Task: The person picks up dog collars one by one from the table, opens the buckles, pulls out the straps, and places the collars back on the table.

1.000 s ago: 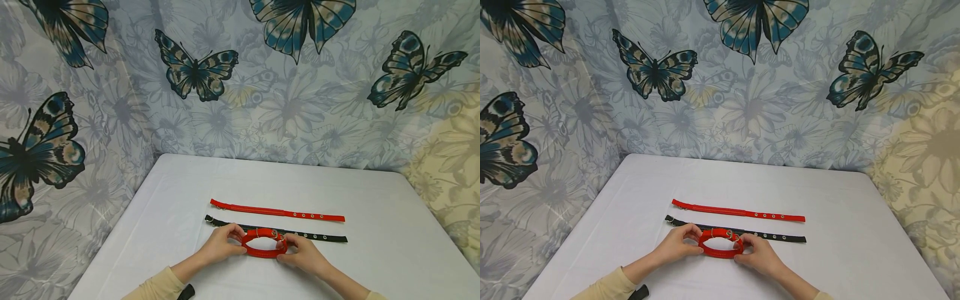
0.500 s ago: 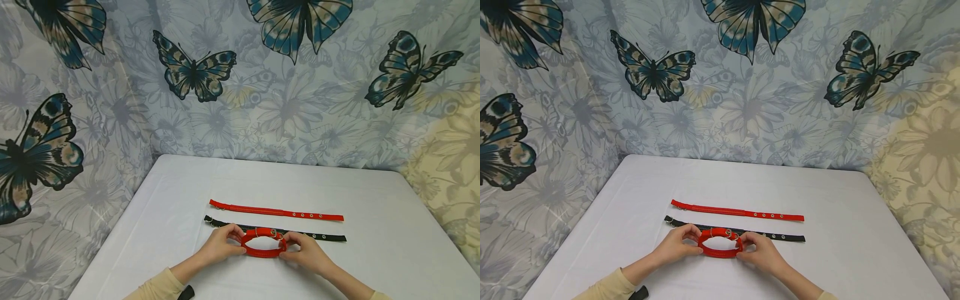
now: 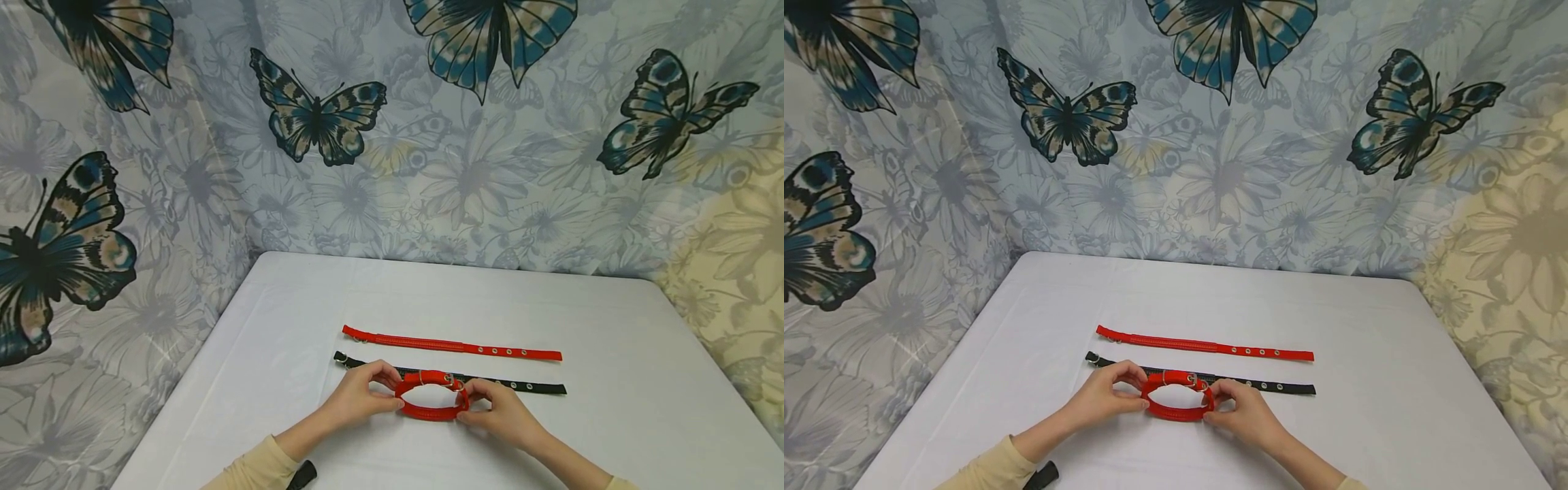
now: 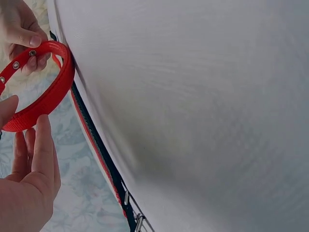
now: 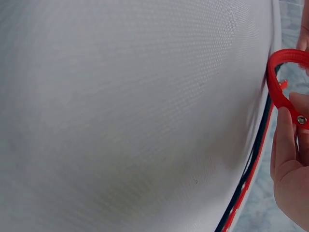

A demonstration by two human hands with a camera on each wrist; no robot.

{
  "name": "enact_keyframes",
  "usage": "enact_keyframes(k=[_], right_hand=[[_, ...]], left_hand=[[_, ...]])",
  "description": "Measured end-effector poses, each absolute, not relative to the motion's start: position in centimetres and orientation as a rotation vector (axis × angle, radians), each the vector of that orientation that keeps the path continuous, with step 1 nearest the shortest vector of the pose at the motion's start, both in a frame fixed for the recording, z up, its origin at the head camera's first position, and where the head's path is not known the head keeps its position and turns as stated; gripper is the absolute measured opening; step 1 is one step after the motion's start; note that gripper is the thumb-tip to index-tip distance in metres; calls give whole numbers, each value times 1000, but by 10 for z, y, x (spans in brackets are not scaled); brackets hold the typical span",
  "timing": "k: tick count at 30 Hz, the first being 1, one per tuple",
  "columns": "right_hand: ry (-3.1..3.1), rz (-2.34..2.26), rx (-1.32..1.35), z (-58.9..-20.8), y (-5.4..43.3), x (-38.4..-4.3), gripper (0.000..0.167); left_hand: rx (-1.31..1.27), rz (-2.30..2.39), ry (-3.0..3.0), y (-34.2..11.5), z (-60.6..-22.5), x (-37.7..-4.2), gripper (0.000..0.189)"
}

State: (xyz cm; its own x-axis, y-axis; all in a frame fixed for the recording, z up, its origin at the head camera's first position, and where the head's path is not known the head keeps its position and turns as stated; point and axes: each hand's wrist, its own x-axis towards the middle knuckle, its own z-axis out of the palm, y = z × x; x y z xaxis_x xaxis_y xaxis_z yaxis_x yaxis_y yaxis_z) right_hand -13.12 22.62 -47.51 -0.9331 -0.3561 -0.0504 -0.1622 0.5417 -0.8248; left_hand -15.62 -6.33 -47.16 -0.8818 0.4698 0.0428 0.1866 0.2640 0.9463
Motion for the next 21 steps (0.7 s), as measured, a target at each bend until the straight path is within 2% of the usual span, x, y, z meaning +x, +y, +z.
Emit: enact_keyframes(k=[16,21], right_hand=[[2500,-1460,-452,-474,225,-130,22],[2509,-1472,-414,-471,224,-131,26]], left_hand=[[594,1662,2300,-62,-471,-155,27],[601,1666,2310,-60,-450,-146,25]])
